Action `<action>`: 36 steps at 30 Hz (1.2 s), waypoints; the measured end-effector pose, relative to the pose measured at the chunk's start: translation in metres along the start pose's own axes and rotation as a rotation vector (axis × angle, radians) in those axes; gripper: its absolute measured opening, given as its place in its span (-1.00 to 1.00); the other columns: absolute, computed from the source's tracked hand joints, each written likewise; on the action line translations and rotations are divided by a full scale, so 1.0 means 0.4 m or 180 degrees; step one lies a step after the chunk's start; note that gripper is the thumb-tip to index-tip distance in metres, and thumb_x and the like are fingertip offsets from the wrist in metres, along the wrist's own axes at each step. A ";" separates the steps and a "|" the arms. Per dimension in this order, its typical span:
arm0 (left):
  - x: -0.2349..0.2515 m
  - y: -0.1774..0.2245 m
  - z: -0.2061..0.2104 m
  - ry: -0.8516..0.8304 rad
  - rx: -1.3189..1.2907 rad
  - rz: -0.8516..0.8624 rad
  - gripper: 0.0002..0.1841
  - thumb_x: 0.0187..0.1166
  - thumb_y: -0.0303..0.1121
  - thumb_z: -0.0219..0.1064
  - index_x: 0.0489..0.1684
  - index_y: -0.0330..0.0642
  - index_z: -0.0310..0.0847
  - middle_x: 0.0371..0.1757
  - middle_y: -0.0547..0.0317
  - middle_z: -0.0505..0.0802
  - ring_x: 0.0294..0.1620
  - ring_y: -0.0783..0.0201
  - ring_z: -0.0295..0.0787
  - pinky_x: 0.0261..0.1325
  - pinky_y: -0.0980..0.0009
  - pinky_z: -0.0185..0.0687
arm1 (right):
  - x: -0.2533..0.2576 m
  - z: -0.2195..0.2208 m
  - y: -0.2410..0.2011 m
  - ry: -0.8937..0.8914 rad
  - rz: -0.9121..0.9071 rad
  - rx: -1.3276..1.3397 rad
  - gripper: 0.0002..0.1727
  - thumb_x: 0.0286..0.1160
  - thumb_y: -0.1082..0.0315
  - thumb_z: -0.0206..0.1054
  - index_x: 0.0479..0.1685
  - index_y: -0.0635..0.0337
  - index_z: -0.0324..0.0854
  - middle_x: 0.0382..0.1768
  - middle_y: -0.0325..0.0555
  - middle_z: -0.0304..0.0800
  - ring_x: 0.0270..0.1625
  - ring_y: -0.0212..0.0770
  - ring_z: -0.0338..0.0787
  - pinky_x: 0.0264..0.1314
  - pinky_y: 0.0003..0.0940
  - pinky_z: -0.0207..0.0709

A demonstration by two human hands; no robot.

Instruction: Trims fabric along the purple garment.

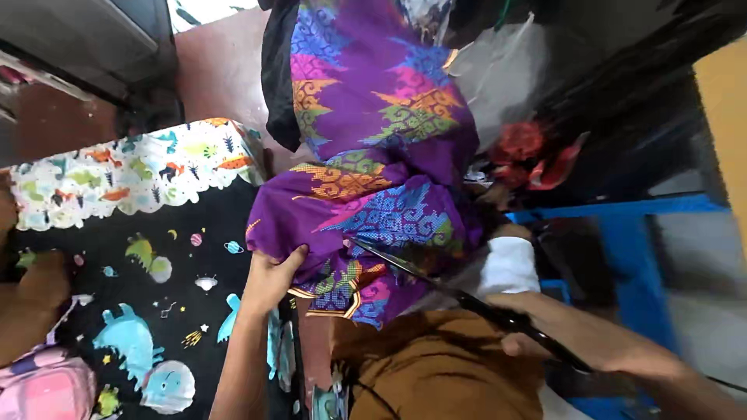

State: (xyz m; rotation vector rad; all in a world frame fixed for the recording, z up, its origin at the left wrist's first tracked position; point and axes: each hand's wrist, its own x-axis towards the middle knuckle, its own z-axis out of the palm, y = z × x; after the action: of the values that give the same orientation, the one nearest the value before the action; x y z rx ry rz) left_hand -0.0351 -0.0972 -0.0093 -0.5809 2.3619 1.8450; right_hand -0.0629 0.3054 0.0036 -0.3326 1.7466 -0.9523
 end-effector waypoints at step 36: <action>0.010 -0.009 -0.038 -0.0274 -0.0327 0.0269 -0.73 0.28 -0.53 0.50 -0.09 -0.03 0.70 -0.26 0.54 0.89 -0.20 0.62 0.83 -0.06 0.55 0.83 | 0.137 -0.222 -0.149 0.0052 -0.0835 -0.1567 -0.15 -0.04 -0.75 0.21 -0.41 -0.08 0.65 -0.66 -0.52 0.48 -0.58 -0.63 0.46 -0.55 -0.56 0.37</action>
State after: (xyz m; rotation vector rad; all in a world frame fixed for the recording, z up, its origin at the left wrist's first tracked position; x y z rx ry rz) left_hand -0.0349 -0.1134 -0.0097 -0.4078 2.2815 1.9936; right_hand -0.1769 0.2715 0.0207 -0.8900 1.9730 -0.6919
